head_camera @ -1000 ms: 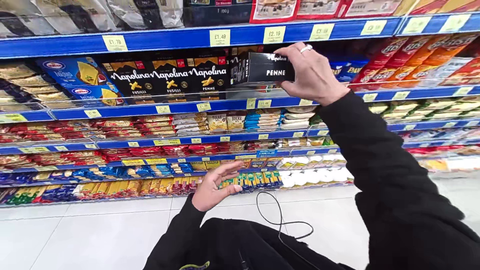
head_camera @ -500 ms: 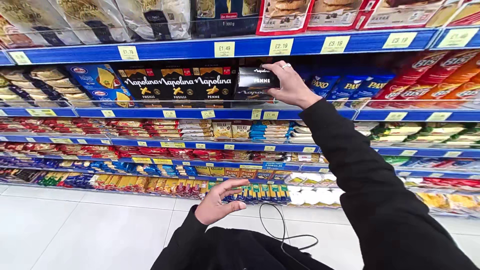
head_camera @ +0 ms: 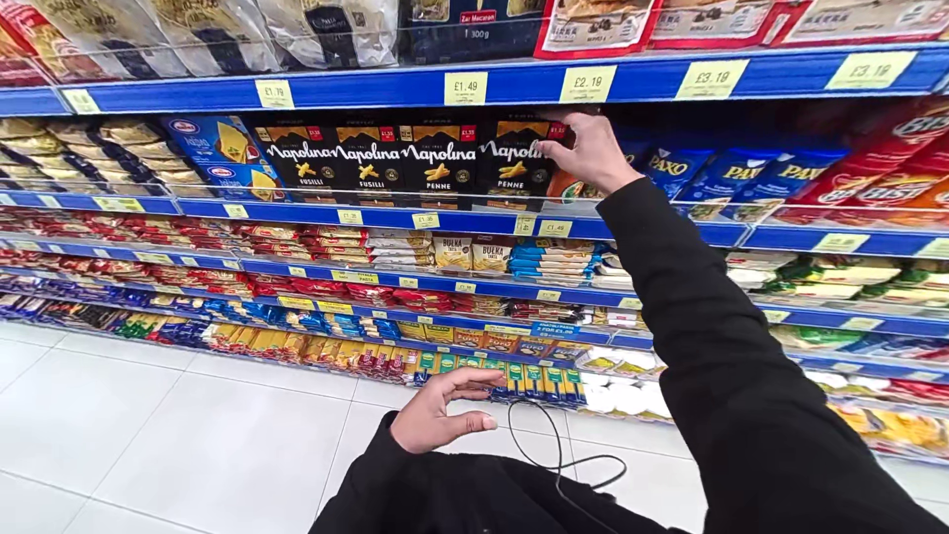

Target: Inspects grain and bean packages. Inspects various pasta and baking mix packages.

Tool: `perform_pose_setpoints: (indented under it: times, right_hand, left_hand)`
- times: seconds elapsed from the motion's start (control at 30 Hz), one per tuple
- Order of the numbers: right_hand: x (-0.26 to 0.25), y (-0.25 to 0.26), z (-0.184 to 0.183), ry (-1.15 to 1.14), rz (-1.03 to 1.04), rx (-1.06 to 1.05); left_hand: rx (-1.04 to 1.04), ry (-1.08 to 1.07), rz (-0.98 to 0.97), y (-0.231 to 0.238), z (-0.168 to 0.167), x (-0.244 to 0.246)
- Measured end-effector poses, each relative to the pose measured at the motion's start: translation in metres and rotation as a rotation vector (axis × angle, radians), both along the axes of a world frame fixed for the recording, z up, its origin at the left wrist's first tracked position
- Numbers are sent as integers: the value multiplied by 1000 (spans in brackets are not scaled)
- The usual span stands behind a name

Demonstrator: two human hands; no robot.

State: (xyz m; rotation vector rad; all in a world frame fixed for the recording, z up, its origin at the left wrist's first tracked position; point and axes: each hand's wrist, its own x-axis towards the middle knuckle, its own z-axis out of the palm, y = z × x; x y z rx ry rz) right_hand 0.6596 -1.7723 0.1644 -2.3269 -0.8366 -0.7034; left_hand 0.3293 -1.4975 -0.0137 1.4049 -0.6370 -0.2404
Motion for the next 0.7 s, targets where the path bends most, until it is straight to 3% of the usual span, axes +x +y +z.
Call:
perform_pose_setpoints:
  times: [0.2, 0.33, 0.5, 0.6, 0.7]
  right_hand:
    - [0, -5, 1, 2, 44, -40]
    - [-20, -4, -18, -125, -15, 79]
    - [-102, -6, -71, -274, -12, 231]
    - [-170, -4, -111, -142, 20, 380]
    - [-237, 8, -150, 99, 29, 701]
  left_hand:
    - [-11, 21, 20, -7, -3, -2]
    - [-36, 36, 53, -14, -7, -2]
    - [-9, 59, 159, -24, -12, 1]
    - [-30, 77, 164, -27, -17, 0]
    - [-50, 86, 142, -27, -19, -3]
